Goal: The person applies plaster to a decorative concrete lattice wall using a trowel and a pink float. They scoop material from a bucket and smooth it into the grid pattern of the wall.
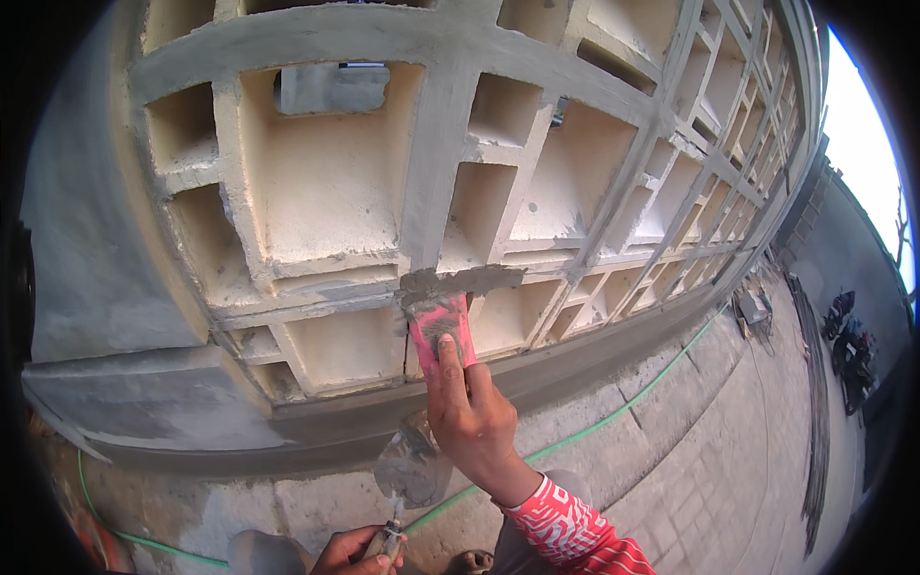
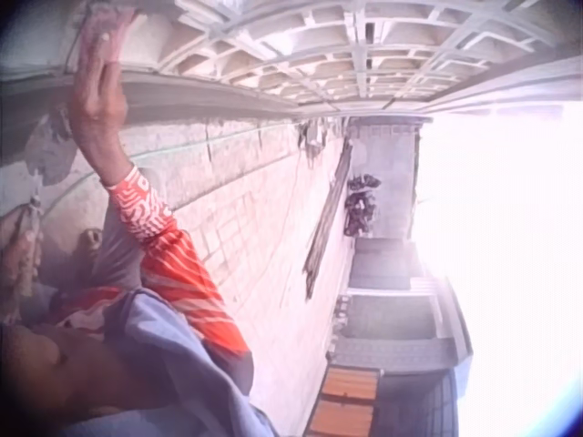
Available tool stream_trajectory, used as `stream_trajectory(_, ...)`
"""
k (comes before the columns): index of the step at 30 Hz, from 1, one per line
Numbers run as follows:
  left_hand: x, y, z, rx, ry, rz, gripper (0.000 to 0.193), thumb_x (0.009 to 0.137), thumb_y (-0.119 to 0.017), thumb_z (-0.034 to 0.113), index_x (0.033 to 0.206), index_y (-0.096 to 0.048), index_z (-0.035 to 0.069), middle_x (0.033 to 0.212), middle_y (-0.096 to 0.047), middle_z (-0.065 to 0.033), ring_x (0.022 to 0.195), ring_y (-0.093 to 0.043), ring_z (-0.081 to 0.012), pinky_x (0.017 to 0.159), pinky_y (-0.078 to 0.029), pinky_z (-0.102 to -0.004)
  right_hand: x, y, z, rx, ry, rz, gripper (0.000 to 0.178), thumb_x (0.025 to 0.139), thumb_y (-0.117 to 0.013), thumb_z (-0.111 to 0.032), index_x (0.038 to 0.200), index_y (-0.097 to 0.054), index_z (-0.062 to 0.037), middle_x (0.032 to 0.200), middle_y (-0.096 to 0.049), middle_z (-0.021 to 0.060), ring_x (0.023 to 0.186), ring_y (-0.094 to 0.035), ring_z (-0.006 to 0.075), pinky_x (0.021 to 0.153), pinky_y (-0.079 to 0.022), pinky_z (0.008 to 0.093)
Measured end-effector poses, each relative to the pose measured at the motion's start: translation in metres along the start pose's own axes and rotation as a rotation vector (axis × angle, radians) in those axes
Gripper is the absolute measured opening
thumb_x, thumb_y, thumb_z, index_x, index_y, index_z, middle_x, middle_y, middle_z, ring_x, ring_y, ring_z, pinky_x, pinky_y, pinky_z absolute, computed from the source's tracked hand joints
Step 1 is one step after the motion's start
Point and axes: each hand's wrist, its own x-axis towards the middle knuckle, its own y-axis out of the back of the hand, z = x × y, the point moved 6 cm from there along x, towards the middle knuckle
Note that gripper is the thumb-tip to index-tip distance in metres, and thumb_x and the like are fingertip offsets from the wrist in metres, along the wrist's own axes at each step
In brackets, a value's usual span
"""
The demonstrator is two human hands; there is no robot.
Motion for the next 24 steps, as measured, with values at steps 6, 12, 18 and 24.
stream_trajectory(6,0.0,0.005,-0.011,0.033,-0.007,0.019,0.032,0.094,-0.065,0.022,0.117,-0.057,0.0,0.087,-0.063,-0.0057,0.064,-0.061,-0.0135,0.057,-0.051,-0.0286,0.019,0.021,0.001,0.003,0.044,0.066,0.04,0.086,-0.075,-0.012,0.125,-0.069,-0.0032,0.074,-0.052,0.0029,0.05,-0.052,0.0144,0.045,-0.044,0.0301)
stream_trajectory(12,0.001,0.001,-0.004,0.022,-0.027,0.01,0.032,0.095,-0.065,0.023,0.117,-0.057,0.0,0.085,-0.063,-0.0061,0.064,-0.061,-0.0134,0.056,-0.051,-0.0281,0.008,0.012,0.016,-0.049,0.028,-0.004,0.038,0.086,-0.075,-0.011,0.123,-0.07,-0.003,0.074,-0.054,0.0031,0.051,-0.054,0.0144,0.046,-0.045,0.03)
stream_trajectory(18,-0.001,-0.002,-0.001,0.032,0.041,-0.028,0.029,0.095,-0.064,0.025,0.113,-0.058,0.002,0.076,-0.062,-0.0056,0.06,-0.06,-0.0132,0.053,-0.05,-0.027,0.027,0.019,0.009,0.055,0.023,0.055,0.038,0.085,-0.075,-0.01,0.123,-0.069,-0.0033,0.074,-0.054,0.0034,0.051,-0.055,0.0152,0.046,-0.045,0.0304)
stream_trajectory(24,0.004,-0.006,0.007,0.029,-0.013,-0.006,0.028,0.096,-0.063,0.026,0.109,-0.058,0.002,0.075,-0.061,-0.0056,0.058,-0.059,-0.013,0.052,-0.049,-0.0268,0.002,0.014,0.021,-0.015,-0.037,-0.013,0.04,0.086,-0.075,-0.01,0.125,-0.069,-0.0035,0.073,-0.052,0.0032,0.051,-0.052,0.0152,0.045,-0.044,0.0312)
